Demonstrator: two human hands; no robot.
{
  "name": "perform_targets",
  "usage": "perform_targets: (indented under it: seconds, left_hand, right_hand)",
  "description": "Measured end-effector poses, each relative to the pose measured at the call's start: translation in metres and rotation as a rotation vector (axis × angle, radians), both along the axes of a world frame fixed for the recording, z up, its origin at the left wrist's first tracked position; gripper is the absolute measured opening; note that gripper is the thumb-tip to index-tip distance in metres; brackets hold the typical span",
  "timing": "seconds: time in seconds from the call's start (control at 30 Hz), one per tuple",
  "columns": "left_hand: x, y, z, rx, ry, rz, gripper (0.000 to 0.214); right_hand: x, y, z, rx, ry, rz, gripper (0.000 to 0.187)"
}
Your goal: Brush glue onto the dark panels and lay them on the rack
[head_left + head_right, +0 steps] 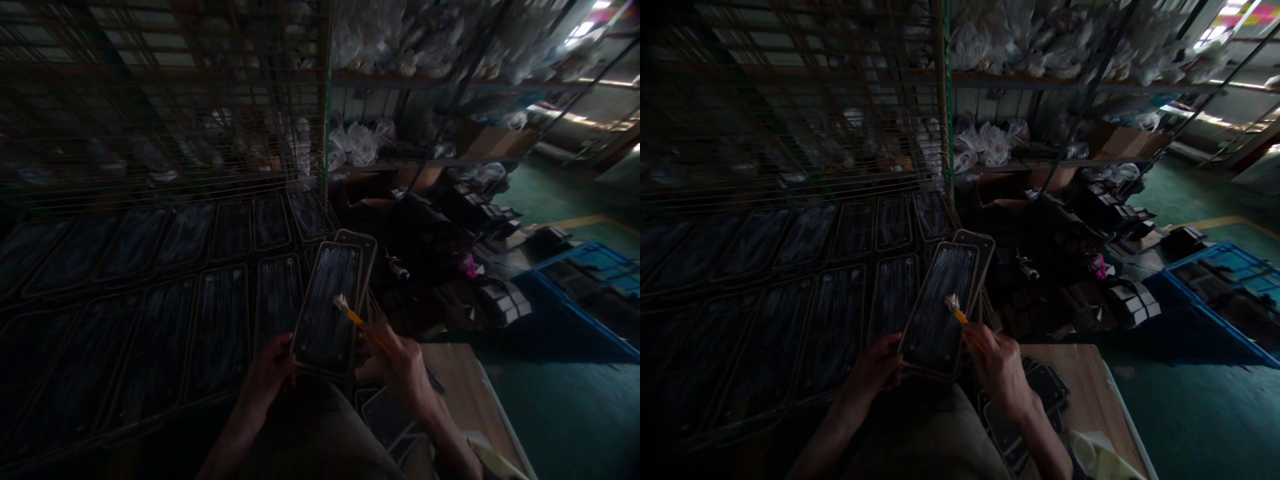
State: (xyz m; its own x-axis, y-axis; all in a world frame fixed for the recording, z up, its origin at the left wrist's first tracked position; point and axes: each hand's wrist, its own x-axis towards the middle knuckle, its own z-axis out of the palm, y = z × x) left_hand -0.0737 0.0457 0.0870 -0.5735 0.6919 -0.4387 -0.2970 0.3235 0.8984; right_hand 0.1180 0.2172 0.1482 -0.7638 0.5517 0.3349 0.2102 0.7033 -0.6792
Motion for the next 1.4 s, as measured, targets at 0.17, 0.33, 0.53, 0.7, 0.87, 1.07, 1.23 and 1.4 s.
perform_targets:
  seconds: [0.17, 0.33, 0.53, 0.7, 0.87, 1.07, 1.23, 1.4]
  left_hand:
    - [-0.006, -0.001, -0.001, -0.019, 0.016, -0.069, 0.050]
    - [-0.004, 0.000, 0.009, -0.003, -0.016, -0.063, 0.051]
    - [0.003, -0.001, 0.019, 0.005, -0.037, 0.037, 0.051]
    - [0.004, 0.002, 0.017, -0.018, -0.059, 0.022, 0.052]
    - [0.006, 0.004, 0.023, -0.030, -0.102, 0.041, 0.050]
    - [0.006, 0.003, 0.035, -0.005, -0.182, 0.079, 0.048]
    - [-0.003, 0.011, 0.042, 0.039, -0.377, -0.050, 0.048]
    - [-0.011, 0.021, 0.056, 0.092, -0.502, -0.127, 0.043]
  right_hand:
    - [0.037, -0.031, 0.014, -0.138, -0.043, 0.062, 0.017]
    - [0.037, -0.014, 0.015, -0.187, 0.060, -0.108, 0.018]
    - [-0.005, 0.023, -0.009, -0.138, 0.195, -0.195, 0.017]
    - [0.020, -0.010, -0.003, -0.199, 0.081, -0.097, 0.016]
    - [0.024, -0.007, 0.010, -0.289, 0.128, -0.138, 0.013]
    - [0.001, 0.007, -0.004, -0.318, 0.166, -0.068, 0.016]
    - [0.031, -0.020, 0.014, -0.414, 0.137, -0.243, 0.017]
    - [0.020, -0.002, -0.009, -0.259, 0.396, -0.560, 0.024]
